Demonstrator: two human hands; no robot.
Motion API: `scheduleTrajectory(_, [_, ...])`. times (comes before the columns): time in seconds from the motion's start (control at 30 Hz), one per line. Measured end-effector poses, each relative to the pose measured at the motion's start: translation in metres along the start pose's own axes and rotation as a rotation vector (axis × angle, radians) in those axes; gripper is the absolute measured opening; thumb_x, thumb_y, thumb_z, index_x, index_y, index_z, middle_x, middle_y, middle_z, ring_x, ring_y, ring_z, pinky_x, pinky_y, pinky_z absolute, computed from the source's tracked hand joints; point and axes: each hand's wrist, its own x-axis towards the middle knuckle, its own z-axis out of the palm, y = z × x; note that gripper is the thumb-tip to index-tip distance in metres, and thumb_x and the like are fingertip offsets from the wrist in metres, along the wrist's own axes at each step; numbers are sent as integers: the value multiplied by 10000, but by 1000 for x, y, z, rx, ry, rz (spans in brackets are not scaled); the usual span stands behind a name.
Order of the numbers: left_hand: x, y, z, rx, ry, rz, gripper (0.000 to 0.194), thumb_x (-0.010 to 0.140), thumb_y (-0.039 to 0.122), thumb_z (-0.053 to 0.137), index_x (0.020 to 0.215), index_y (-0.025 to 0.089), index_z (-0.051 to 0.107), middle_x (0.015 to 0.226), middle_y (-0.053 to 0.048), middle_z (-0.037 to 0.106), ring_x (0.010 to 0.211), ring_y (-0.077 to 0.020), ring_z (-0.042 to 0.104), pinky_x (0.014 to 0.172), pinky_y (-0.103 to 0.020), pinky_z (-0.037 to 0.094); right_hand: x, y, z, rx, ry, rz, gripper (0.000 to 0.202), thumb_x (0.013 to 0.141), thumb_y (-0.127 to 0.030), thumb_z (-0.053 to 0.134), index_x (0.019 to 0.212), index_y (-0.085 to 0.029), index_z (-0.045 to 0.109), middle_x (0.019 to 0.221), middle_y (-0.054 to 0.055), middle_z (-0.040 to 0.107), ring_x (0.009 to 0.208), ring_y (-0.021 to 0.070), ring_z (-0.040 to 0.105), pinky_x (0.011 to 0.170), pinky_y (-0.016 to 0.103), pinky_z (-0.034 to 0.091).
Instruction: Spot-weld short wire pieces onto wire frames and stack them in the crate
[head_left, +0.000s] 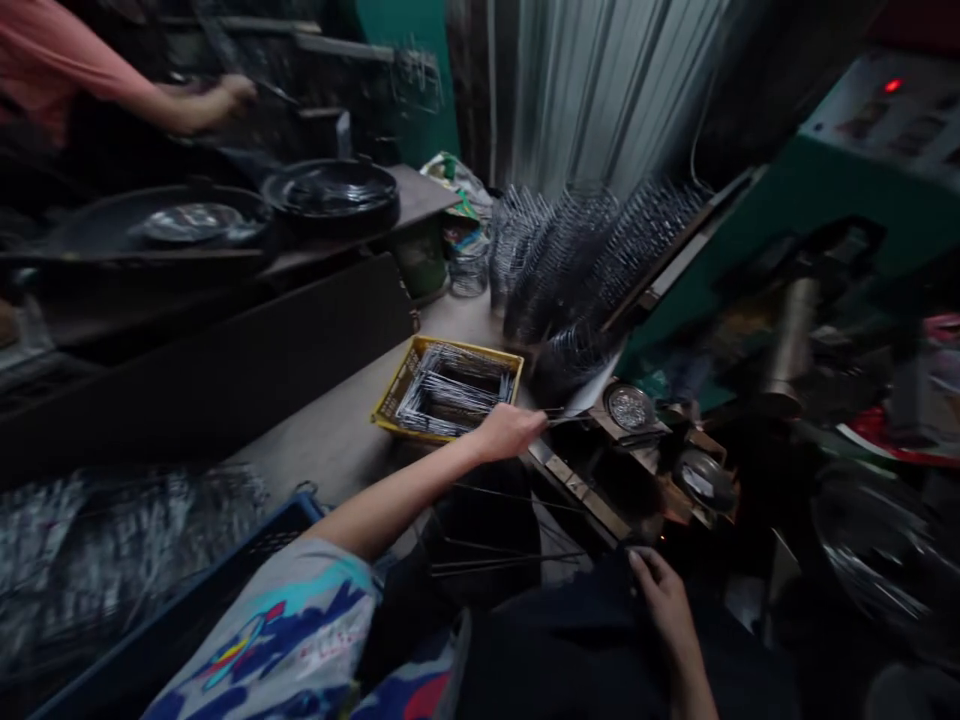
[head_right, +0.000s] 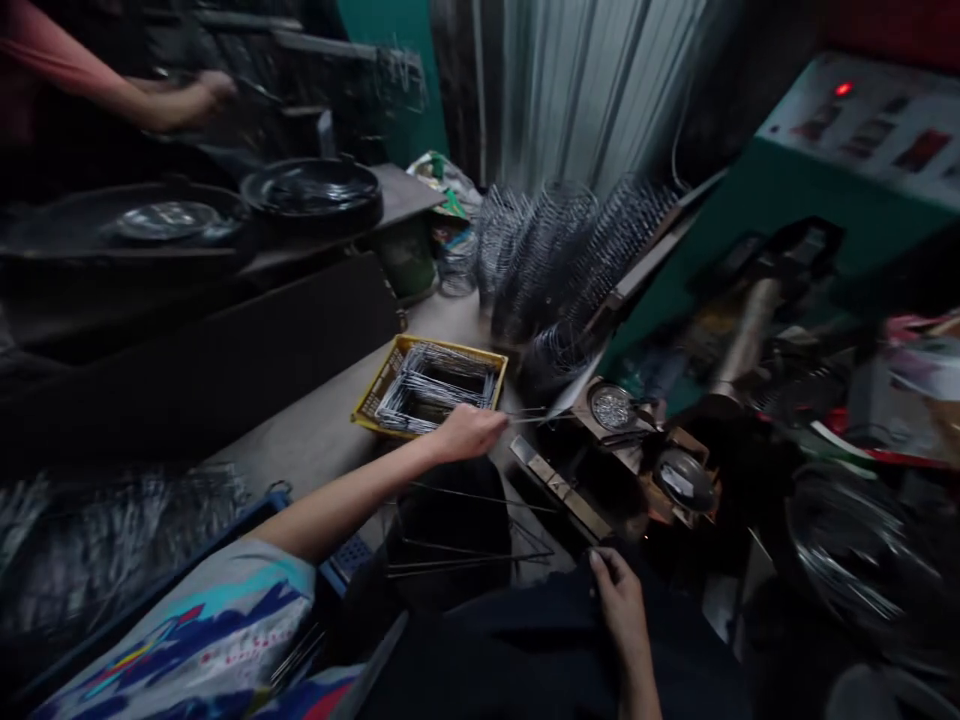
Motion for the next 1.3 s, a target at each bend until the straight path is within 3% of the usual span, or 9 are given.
scheduleTrajectory(0.17, [-41, -94, -56, -101, 414, -358, 229, 842, 353, 533, 711, 185, 617, 637, -49, 605, 612, -176, 528, 608, -269, 360, -1, 8, 10, -90, -23, 21, 581, 648, -714, 656, 822, -160, 697, 574, -6, 533, 488, 150, 486, 456, 250, 409])
scheduleTrajectory(0.33, [-57, -175, -70, -350, 782, -679, 280, 827, 391, 492, 763, 143, 607, 538, 19, 464, 498, -122, 424, 498, -234, 325, 4, 5, 22, -224, -18, -65, 577, 694, -721, 604, 809, -164, 701, 690, 52, 643, 641, 215, 604, 585, 285, 498])
scheduleTrajectory(0.57, [-52, -232, -53, -677, 838, -926, 289, 915, 406, 435, 803, 159, 534, 475, 118, 212, 364, -66, 202, 381, -200, 231, -7, 6, 43, -411, -89, -102, 451, 802, -627, 557, 842, -209, 720, 815, 76, 719, 764, 253, 659, 673, 288, 509])
scheduleTrajectory(0.73, [-51, -257, -35, -633, 728, -1085, 314, 975, 422, 474, 911, 133, 580, 604, 58, 447, 438, -62, 367, 441, -199, 365, -6, 3, 47, -460, -103, -80, 392, 817, -591, 555, 832, -235, 718, 798, 56, 714, 730, 251, 653, 634, 291, 495])
scheduleTrajectory(0.87, [-61, -258, -17, -434, 614, -1189, 308, 930, 399, 577, 1086, 134, 598, 998, -63, 618, 814, -166, 605, 726, -340, 528, 2, 6, 50, -511, -111, -100, 377, 834, -565, 537, 838, -225, 701, 773, 43, 705, 673, 225, 637, 628, 284, 479])
scheduleTrajectory(1.03, [-80, -238, -4, -195, 428, -1144, 450, 774, 258, 678, 1181, 101, 566, 1274, -204, 526, 1247, -382, 421, 1026, -543, 322, -1, 13, 57, -574, -121, -129, 306, 863, -484, 529, 894, -220, 680, 800, 49, 714, 722, 233, 668, 687, 296, 481])
scheduleTrajectory(1.17, [-100, -197, 1, -234, 135, -915, 263, 775, 330, 631, 965, 147, 641, 1035, -149, 657, 1087, -342, 540, 980, -413, 379, -7, 9, 58, -655, -168, -161, 270, 886, -418, 506, 923, -210, 673, 880, 76, 717, 832, 253, 680, 748, 313, 478])
scheduleTrajectory(1.27, [-123, -143, -1, -326, -113, -679, 271, 781, 460, 638, 827, 193, 638, 838, -54, 661, 835, -249, 592, 816, -311, 445, -5, 4, 53, -678, -185, -194, 246, 913, -369, 492, 943, -202, 671, 917, 84, 712, 862, 239, 670, 776, 308, 467])
scheduleTrajectory(1.3, [-131, -123, -4, -351, -234, -497, 290, 804, 484, 615, 825, 195, 628, 808, -42, 645, 782, -228, 583, 761, -295, 446, -4, 3, 51, -679, -178, -207, 235, 918, -355, 494, 948, -203, 670, 924, 83, 711, 869, 233, 666, 785, 305, 464])
